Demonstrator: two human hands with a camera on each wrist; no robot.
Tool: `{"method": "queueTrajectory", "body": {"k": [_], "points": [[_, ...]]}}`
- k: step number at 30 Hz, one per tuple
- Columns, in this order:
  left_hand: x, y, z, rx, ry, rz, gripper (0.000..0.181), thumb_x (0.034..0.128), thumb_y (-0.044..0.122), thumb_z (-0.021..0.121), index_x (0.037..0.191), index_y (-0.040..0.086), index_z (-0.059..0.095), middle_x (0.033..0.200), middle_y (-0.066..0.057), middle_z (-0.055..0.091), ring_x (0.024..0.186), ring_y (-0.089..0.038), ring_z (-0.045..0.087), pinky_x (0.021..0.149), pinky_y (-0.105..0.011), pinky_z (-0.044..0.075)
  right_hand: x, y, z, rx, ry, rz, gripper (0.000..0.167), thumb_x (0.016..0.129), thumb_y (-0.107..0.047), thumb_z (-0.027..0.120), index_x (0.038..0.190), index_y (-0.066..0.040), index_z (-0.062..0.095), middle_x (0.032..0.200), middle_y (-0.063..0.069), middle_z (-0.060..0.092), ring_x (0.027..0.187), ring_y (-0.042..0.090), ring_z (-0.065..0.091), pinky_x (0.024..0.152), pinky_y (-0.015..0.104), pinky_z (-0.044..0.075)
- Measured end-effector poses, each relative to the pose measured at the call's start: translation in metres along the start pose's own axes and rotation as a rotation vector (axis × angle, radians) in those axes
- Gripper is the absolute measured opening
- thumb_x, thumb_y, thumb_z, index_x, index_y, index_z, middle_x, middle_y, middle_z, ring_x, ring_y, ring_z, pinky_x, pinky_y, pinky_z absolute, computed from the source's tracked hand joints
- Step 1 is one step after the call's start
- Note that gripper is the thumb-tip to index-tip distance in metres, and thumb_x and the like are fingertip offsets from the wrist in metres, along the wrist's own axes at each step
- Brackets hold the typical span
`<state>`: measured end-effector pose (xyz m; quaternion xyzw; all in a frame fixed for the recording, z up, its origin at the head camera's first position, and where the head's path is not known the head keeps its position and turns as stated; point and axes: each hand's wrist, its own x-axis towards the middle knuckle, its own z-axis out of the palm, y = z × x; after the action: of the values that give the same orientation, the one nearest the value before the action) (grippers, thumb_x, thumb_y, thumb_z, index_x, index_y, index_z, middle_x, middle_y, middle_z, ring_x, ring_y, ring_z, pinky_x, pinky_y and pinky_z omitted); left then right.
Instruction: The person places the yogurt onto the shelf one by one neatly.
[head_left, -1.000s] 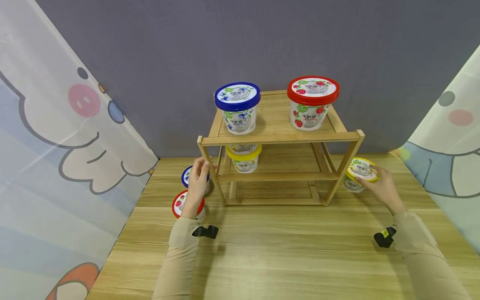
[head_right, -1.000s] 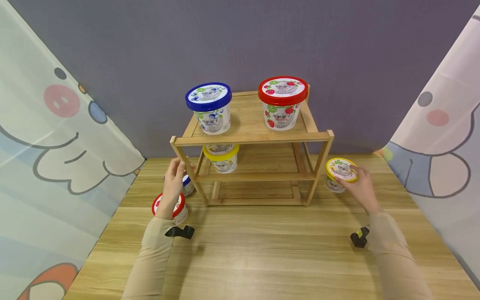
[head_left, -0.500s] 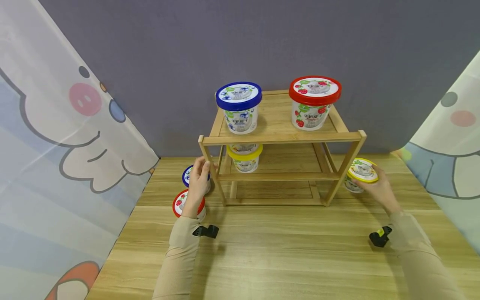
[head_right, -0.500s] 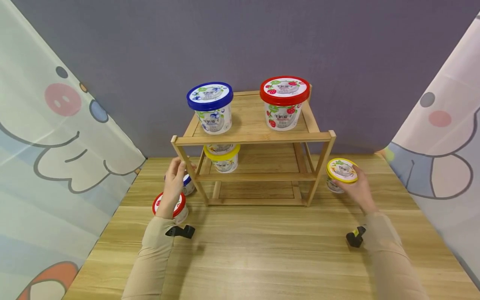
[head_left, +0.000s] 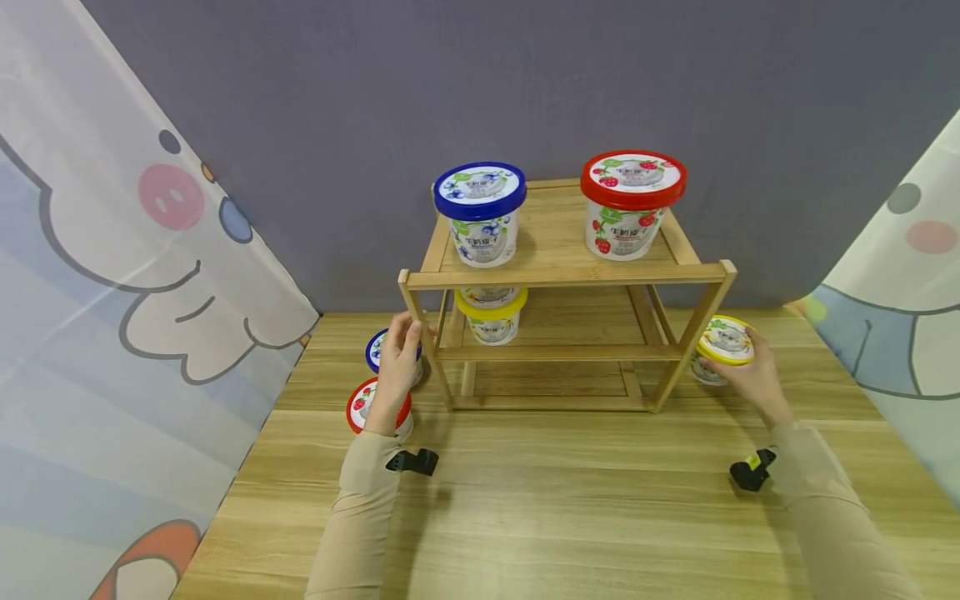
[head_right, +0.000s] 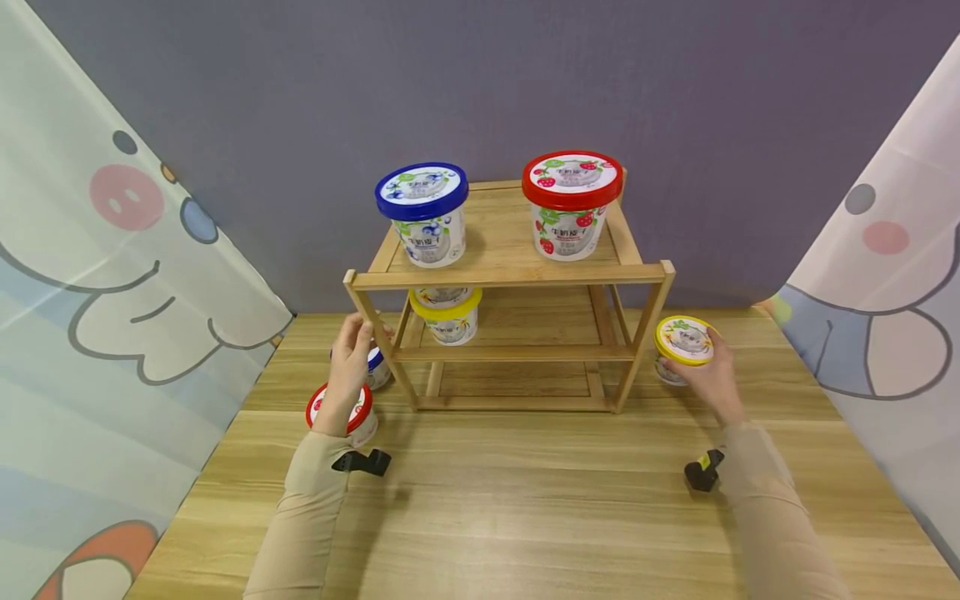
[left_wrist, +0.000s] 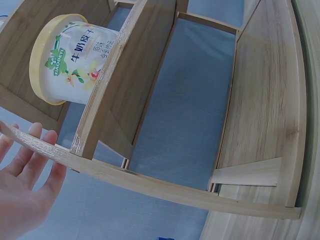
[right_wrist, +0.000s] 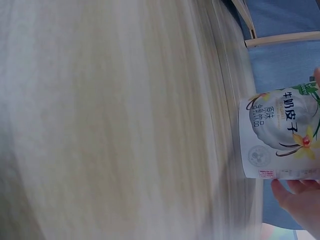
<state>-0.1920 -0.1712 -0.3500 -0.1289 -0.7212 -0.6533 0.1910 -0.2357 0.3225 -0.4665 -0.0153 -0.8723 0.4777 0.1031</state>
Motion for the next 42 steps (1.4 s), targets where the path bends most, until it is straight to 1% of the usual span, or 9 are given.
{"method": "queueTrajectory", "body": {"k": [6,11,15,18,22,33,38,42], "points": [[0.0,0.0,0.0,-0.012,-0.001,-0.011,0.023,0.0949,0.001,0.033,0.112,-0.012,0.042,0.08,0.014,0.056,0.091,-0.046,0.046,0.081,-0.023,0.043,-0.002,-0.003,0.002,0.015,0.018,0.018,0.09,0.081,-0.024,0.064,0.139,0.005,0.001,0.137,0.036,0.008,0.121,0.053,0.014,0.095,0.061,0.015],[-0.001,0.0,0.0,-0.01,-0.003,-0.009,0.023,0.0949,0.001,0.033,0.112,-0.012,0.042,0.08,0.014,0.056,0.091,-0.046,0.046,0.081,-0.023,0.043,-0.002,-0.004,0.003,0.017,0.045,0.015,0.088,0.08,-0.022,0.064,0.139,0.005,0.004,0.136,0.036,0.012,0.12,0.051,0.017,0.096,0.059,0.016],[-0.001,-0.001,-0.001,0.005,-0.006,-0.006,0.023,0.0951,0.001,0.033,0.111,-0.012,0.042,0.08,0.015,0.055,0.092,-0.046,0.045,0.079,-0.023,0.04,-0.002,-0.007,0.001,0.027,0.071,-0.004,0.088,0.08,-0.02,0.065,0.139,0.006,0.005,0.136,0.036,0.014,0.12,0.05,0.02,0.098,0.056,0.016],[-0.001,-0.001,-0.001,0.022,-0.009,-0.001,0.022,0.0952,0.002,0.033,0.11,-0.011,0.043,0.08,0.016,0.055,0.092,-0.047,0.045,0.077,-0.026,0.038,-0.003,-0.01,-0.002,0.032,0.093,-0.035,0.087,0.079,-0.018,0.066,0.139,0.007,0.006,0.135,0.037,0.015,0.121,0.051,0.019,0.099,0.056,0.014],[-0.001,0.0,-0.001,0.032,-0.017,0.007,0.023,0.0952,0.002,0.032,0.111,-0.011,0.043,0.08,0.017,0.055,0.092,-0.046,0.044,0.077,-0.027,0.037,-0.004,-0.015,-0.007,0.009,0.122,-0.067,0.087,0.077,-0.016,0.068,0.137,0.009,0.01,0.132,0.039,0.019,0.12,0.051,0.02,0.099,0.057,0.014],[-0.002,0.003,-0.001,0.043,-0.025,0.016,0.023,0.0949,0.0,0.032,0.111,-0.012,0.043,0.08,0.017,0.055,0.092,-0.047,0.043,0.078,-0.028,0.036,-0.012,-0.035,-0.019,-0.045,0.093,-0.08,0.088,0.077,-0.017,0.068,0.137,0.009,0.009,0.132,0.039,0.02,0.119,0.052,0.022,0.098,0.057,0.016],[-0.001,0.002,-0.001,0.031,-0.018,0.009,0.023,0.0951,0.001,0.032,0.111,-0.012,0.042,0.08,0.016,0.055,0.092,-0.047,0.044,0.078,-0.026,0.038,-0.017,-0.044,-0.023,-0.057,0.101,-0.104,0.088,0.076,-0.016,0.069,0.137,0.01,0.011,0.131,0.039,0.023,0.117,0.051,0.026,0.098,0.056,0.017],[-0.001,0.002,-0.001,0.028,-0.016,0.007,0.022,0.0953,0.002,0.033,0.11,-0.011,0.042,0.08,0.016,0.055,0.092,-0.047,0.044,0.078,-0.025,0.038,-0.021,-0.051,-0.026,-0.055,0.115,-0.125,0.089,0.074,-0.014,0.071,0.136,0.011,0.013,0.13,0.04,0.023,0.118,0.052,0.025,0.099,0.056,0.015]]}}
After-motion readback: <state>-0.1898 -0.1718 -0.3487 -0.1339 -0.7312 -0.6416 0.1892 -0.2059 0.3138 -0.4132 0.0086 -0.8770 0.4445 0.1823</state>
